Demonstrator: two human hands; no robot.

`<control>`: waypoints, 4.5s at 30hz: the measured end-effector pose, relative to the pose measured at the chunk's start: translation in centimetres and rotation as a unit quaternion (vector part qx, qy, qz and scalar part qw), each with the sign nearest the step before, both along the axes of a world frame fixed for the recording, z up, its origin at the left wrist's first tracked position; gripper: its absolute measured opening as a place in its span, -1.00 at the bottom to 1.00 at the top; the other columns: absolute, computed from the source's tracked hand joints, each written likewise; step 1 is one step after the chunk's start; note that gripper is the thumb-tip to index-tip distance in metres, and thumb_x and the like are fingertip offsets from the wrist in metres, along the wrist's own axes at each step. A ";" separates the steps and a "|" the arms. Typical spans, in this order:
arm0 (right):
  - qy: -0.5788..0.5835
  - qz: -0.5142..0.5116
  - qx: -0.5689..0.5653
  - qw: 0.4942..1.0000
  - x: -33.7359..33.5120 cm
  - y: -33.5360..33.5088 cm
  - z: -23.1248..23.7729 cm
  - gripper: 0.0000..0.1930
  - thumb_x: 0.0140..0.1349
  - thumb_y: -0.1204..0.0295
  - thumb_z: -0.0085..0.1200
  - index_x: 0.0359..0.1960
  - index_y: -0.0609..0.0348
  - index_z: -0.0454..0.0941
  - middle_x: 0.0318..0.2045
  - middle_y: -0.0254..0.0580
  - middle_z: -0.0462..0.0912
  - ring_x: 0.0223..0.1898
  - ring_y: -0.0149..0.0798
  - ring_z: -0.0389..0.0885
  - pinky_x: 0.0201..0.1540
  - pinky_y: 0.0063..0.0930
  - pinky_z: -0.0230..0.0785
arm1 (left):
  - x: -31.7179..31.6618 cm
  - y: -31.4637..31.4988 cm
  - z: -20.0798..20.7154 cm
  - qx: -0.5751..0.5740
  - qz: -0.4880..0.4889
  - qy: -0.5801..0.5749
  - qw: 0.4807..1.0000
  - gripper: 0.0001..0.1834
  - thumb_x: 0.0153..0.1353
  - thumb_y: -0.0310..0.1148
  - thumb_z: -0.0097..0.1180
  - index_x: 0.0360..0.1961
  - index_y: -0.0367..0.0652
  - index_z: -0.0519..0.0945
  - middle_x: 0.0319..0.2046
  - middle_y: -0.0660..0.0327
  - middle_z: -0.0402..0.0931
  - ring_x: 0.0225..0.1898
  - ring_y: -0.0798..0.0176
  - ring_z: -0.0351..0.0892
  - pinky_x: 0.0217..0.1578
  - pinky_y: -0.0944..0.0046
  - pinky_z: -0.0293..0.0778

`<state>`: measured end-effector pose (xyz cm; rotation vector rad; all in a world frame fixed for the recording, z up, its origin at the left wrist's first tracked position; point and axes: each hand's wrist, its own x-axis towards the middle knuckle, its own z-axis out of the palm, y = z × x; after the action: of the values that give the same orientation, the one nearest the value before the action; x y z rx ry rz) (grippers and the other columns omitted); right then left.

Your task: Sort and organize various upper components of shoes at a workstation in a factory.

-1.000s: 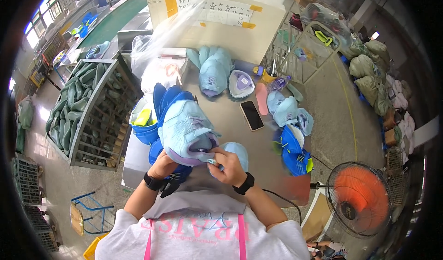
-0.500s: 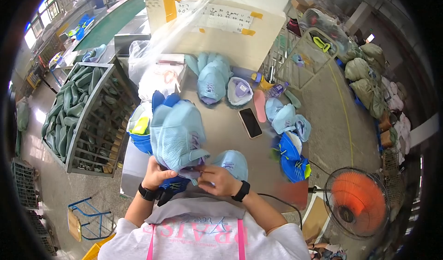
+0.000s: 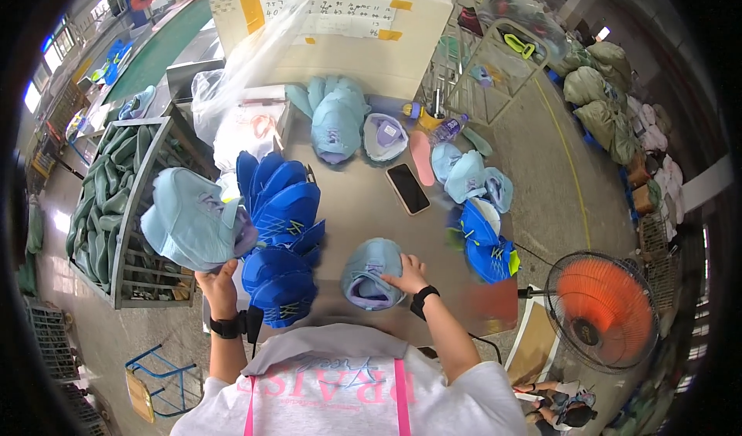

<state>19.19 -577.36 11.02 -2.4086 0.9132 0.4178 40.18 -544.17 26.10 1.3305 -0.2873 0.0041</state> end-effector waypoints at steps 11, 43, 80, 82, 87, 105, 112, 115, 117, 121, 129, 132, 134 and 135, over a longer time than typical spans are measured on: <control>-0.014 -0.052 0.093 0.994 1.8 -0.2 0.4 0.06 -0.44 -0.07 0.36 0.15 0.20 0.16 0.04 0.19 0.22 0.09 0.07 0.24 0.13 -0.25 0.16 | -1.0 -0.8 0.6 0.011 -0.002 0.009 1.000 -0.65 -0.12 -0.46 0.28 -0.28 -0.36 0.48 -0.33 0.22 0.49 -0.32 0.35 0.40 -0.20 0.37 0.29; -0.263 0.122 -0.100 0.952 -2.6 9.9 6.9 -0.66 -0.22 0.30 0.24 -0.38 0.20 0.51 -0.42 -0.12 0.50 -0.26 -0.08 0.42 -0.24 -0.29 0.24 | -14.2 8.3 2.6 0.064 -0.004 0.003 0.998 -0.60 -0.15 -0.42 0.33 -0.25 -0.31 0.49 -0.32 0.27 0.49 -0.28 0.37 0.44 -0.20 0.38 0.31; 0.110 -0.103 -0.257 0.955 5.7 27.4 10.1 -0.52 -0.07 0.13 0.07 -0.07 0.04 0.50 -0.05 -0.03 0.49 -0.04 0.02 0.45 0.00 -0.12 0.30 | -11.1 49.5 -0.6 -0.034 0.122 0.091 0.988 -0.58 -0.14 -0.54 0.26 -0.18 -0.34 0.47 -0.25 0.22 0.51 -0.21 0.34 0.46 -0.13 0.33 0.33; 0.146 -0.112 -0.227 0.956 6.5 27.3 9.1 -0.56 -0.07 0.19 0.07 -0.12 0.10 0.52 -0.04 0.02 0.48 -0.01 0.03 0.44 -0.02 -0.18 0.34 | -11.7 50.2 -0.7 -0.058 0.157 0.095 0.981 -0.63 -0.14 -0.54 0.29 -0.23 -0.35 0.51 -0.28 0.21 0.53 -0.24 0.35 0.48 -0.16 0.34 0.36; 0.172 -0.183 -0.306 0.918 6.2 26.2 3.8 -0.57 0.09 0.27 -0.02 0.05 -0.03 0.35 0.14 -0.12 0.11 0.10 -0.04 0.30 0.03 -0.12 0.27 | -10.5 51.8 -1.0 -0.034 0.175 0.121 0.976 -0.63 -0.15 -0.54 0.27 -0.24 -0.35 0.51 -0.32 0.23 0.54 -0.29 0.36 0.48 -0.21 0.37 0.37; -0.432 -0.599 -0.180 0.649 -3.1 18.6 -8.2 -0.44 0.01 0.22 0.13 0.00 0.31 0.30 0.03 0.22 0.27 -0.03 0.17 0.36 -0.03 -0.12 0.26 | 16.7 49.8 0.4 0.086 0.003 0.144 0.986 -0.60 -0.13 -0.41 0.28 -0.23 -0.36 0.52 -0.33 0.22 0.55 -0.30 0.35 0.50 -0.20 0.35 0.39; -0.131 -0.638 -0.337 0.680 -0.6 21.4 -4.4 -0.31 -0.16 0.07 0.29 -0.21 0.54 0.42 -0.07 0.38 0.28 -0.12 0.26 0.36 -0.05 -0.07 0.28 | 28.5 44.8 0.5 -0.016 0.024 0.124 0.992 -0.58 -0.06 -0.38 0.24 -0.16 -0.35 0.47 -0.26 0.20 0.52 -0.23 0.35 0.48 -0.16 0.36 0.36; -0.240 -0.582 -0.415 0.657 3.5 24.2 1.6 -0.32 -0.07 0.12 0.25 -0.13 0.57 0.35 -0.11 0.33 0.36 -0.12 0.19 0.38 -0.01 -0.09 0.24 | 31.9 41.1 -0.1 -0.055 -0.002 0.136 0.989 -0.56 -0.06 -0.39 0.25 -0.14 -0.34 0.45 -0.25 0.19 0.52 -0.21 0.34 0.48 -0.14 0.34 0.36; -0.324 -0.494 -0.469 0.656 8.4 26.4 6.4 -0.34 -0.02 0.18 0.23 -0.08 0.56 0.31 -0.10 0.29 0.37 -0.10 0.14 0.39 0.00 -0.12 0.24 | 33.8 39.6 -0.9 -0.043 -0.041 0.130 0.990 -0.55 -0.05 -0.39 0.25 -0.12 -0.34 0.44 -0.23 0.18 0.51 -0.19 0.33 0.48 -0.11 0.33 0.36; -0.574 -0.346 -0.343 0.658 20.5 31.4 14.0 -0.42 0.07 0.40 0.14 0.03 0.53 0.17 0.00 0.20 0.32 -0.01 -0.05 0.37 0.04 -0.23 0.22 | 37.5 36.4 -2.2 -0.047 -0.121 0.156 0.979 -0.52 -0.05 -0.38 0.26 -0.09 -0.33 0.42 -0.21 0.18 0.50 -0.18 0.33 0.47 -0.10 0.33 0.35; -0.459 0.140 -0.304 0.823 44.2 34.8 16.1 -0.52 -0.09 0.39 0.15 -0.08 0.32 0.38 -0.04 0.17 0.39 -0.04 0.08 0.39 0.07 -0.15 0.16 | 49.4 35.4 -2.6 -0.117 -0.069 0.147 0.980 -0.56 -0.09 -0.36 0.27 -0.17 -0.34 0.47 -0.26 0.20 0.51 -0.22 0.32 0.47 -0.13 0.34 0.35; -0.424 0.277 -0.262 0.822 56.3 35.5 18.5 -0.56 -0.13 0.33 0.17 -0.17 0.25 0.47 -0.05 0.25 0.37 -0.06 0.24 0.37 0.05 -0.04 0.17 | 54.8 37.3 -2.3 -0.178 0.013 0.135 0.975 -0.55 -0.05 -0.38 0.21 -0.11 -0.34 0.43 -0.21 0.20 0.49 -0.18 0.28 0.46 -0.08 0.30 0.29; -0.390 0.301 -0.180 0.852 63.1 37.2 20.2 -0.51 -0.17 0.30 0.22 -0.15 0.26 0.46 0.01 0.20 0.30 -0.07 0.15 0.41 0.01 -0.16 0.25 | 57.1 39.3 -1.4 -0.186 0.083 0.125 0.971 -0.53 -0.03 -0.37 0.20 -0.08 -0.34 0.41 -0.17 0.20 0.47 -0.15 0.27 0.44 -0.05 0.30 0.26; -0.386 0.311 -0.176 0.851 66.2 38.2 20.6 -0.51 -0.17 0.30 0.22 -0.15 0.26 0.46 0.01 0.20 0.30 -0.07 0.15 0.41 0.01 -0.16 0.25 | 58.1 40.4 -1.6 -0.189 0.101 0.119 0.970 -0.51 -0.02 -0.37 0.20 -0.06 -0.33 0.39 -0.13 0.19 0.44 -0.10 0.27 0.41 -0.01 0.30 0.22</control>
<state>85.44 -539.19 31.60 -2.7831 -0.1851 -0.5447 98.27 -503.79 24.54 0.9632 0.0539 0.0665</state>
